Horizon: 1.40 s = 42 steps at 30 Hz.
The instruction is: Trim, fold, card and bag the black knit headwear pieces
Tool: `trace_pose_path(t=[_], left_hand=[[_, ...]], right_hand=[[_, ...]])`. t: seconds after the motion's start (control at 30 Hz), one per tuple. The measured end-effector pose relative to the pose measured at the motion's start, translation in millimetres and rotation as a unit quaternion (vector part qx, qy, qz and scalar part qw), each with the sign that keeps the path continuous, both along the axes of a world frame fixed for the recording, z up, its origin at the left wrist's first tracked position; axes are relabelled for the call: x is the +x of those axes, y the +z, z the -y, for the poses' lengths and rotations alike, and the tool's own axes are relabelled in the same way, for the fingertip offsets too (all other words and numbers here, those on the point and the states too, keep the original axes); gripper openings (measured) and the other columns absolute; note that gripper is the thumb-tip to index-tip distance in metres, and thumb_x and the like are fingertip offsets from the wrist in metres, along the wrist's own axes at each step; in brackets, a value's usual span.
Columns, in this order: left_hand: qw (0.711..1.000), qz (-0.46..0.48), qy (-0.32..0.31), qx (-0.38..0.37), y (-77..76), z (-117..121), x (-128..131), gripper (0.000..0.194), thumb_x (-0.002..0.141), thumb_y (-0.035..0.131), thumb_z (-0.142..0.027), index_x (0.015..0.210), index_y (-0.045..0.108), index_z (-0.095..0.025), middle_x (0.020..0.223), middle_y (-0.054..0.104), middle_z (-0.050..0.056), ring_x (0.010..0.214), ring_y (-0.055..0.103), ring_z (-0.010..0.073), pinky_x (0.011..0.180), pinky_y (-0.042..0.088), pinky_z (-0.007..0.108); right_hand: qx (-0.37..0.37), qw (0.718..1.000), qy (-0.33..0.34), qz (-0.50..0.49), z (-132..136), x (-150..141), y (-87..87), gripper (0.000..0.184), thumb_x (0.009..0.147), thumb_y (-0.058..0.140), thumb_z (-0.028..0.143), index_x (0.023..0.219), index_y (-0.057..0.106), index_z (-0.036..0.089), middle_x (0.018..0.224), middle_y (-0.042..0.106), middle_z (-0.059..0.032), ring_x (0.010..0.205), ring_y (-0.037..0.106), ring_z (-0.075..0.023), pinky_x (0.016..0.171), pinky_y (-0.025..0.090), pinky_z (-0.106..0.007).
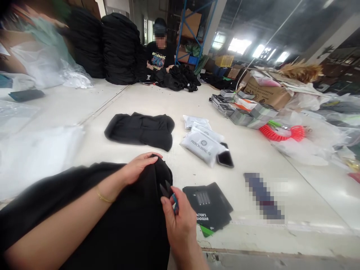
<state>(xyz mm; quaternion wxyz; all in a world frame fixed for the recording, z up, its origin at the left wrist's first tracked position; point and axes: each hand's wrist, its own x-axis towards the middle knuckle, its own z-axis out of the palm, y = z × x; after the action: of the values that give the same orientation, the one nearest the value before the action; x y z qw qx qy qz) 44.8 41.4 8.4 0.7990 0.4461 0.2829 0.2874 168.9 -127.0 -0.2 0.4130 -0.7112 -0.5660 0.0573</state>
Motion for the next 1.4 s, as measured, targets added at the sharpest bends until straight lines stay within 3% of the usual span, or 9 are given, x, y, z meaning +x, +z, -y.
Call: trace_pose_path(t=[0.17,0.33,0.9,1.03,1.2,1.3,1.4], left_hand=[[0.999,0.03,-0.015,-0.012,-2.2,0,0,0.026,0.074,0.067,-0.032,0.093,0.059,-0.017,0.08,0.067,0.003,0.072,0.062,0.0159,0.073,0.046,0.03],[0.999,0.027,-0.02,0.002,-2.7,-1,-1,0.025,0.074,0.067,-0.032,0.093,0.06,-0.017,0.08,0.067,0.003,0.07,0.061,0.0143,0.069,0.045,0.027],[1.0,0.012,-0.019,-0.001,-4.9,-2,0,0.024,0.072,0.068,-0.03,0.091,0.062,-0.016,0.079,0.067,0.003,0.071,0.061,0.0149,0.071,0.044,0.027],[1.0,0.012,-0.021,-0.013,-6.0,-3,1,0.025,0.072,0.069,-0.03,0.091,0.062,-0.017,0.076,0.067,0.003,0.07,0.061,0.015,0.069,0.045,0.027],[0.999,0.001,0.009,-0.032,-7.3,-5,1,0.027,0.071,0.07,-0.032,0.092,0.063,-0.017,0.075,0.065,0.001,0.066,0.059,0.0122,0.066,0.045,0.025],[1.0,-0.017,-0.013,-0.02,-5.5,-3,-1,0.034,0.065,0.076,-0.029,0.094,0.063,-0.017,0.081,0.066,0.002,0.074,0.061,0.0143,0.073,0.046,0.028],[0.996,-0.064,-0.054,0.029,-2.7,0,-2,0.033,0.056,0.081,-0.021,0.084,0.064,-0.015,0.081,0.066,0.003,0.076,0.061,0.017,0.074,0.047,0.031]], right_hand=[[0.055,0.978,0.002,0.2,-39,11,-3.6,0.032,0.091,0.045,0.038,0.107,0.056,0.013,0.081,0.069,-0.0078,0.065,0.066,-0.0164,0.054,0.047,-0.023],[0.093,0.938,-0.006,0.333,-58,14,-12.4,0.031,0.093,0.042,0.038,0.099,0.058,0.012,0.07,0.068,-0.0034,0.055,0.064,-0.0141,0.042,0.036,-0.023],[0.093,0.918,-0.006,0.385,-63,18,-14.3,0.021,0.091,0.048,0.032,0.094,0.06,0.015,0.07,0.069,-0.0017,0.046,0.058,-0.0122,0.041,0.029,-0.026],[0.07,0.944,0.008,0.322,-60,20,-15.5,0.023,0.092,0.044,0.032,0.093,0.06,0.016,0.072,0.069,-0.0025,0.05,0.06,-0.0133,0.043,0.032,-0.025],[0.0,0.996,-0.06,0.064,-42,32,-13.7,0.031,0.089,0.044,0.044,0.096,0.06,0.018,0.074,0.068,-0.0033,0.061,0.063,-0.0169,0.056,0.044,-0.026],[-0.043,0.989,-0.103,-0.1,-27,38,-15.8,0.034,0.087,0.043,0.047,0.094,0.061,0.019,0.076,0.068,-0.004,0.065,0.062,-0.0181,0.059,0.046,-0.028],[-0.058,0.969,-0.096,-0.219,-18,34,-21.6,0.035,0.085,0.045,0.049,0.087,0.062,0.019,0.079,0.069,-0.0052,0.07,0.062,-0.0193,0.062,0.048,-0.03]])
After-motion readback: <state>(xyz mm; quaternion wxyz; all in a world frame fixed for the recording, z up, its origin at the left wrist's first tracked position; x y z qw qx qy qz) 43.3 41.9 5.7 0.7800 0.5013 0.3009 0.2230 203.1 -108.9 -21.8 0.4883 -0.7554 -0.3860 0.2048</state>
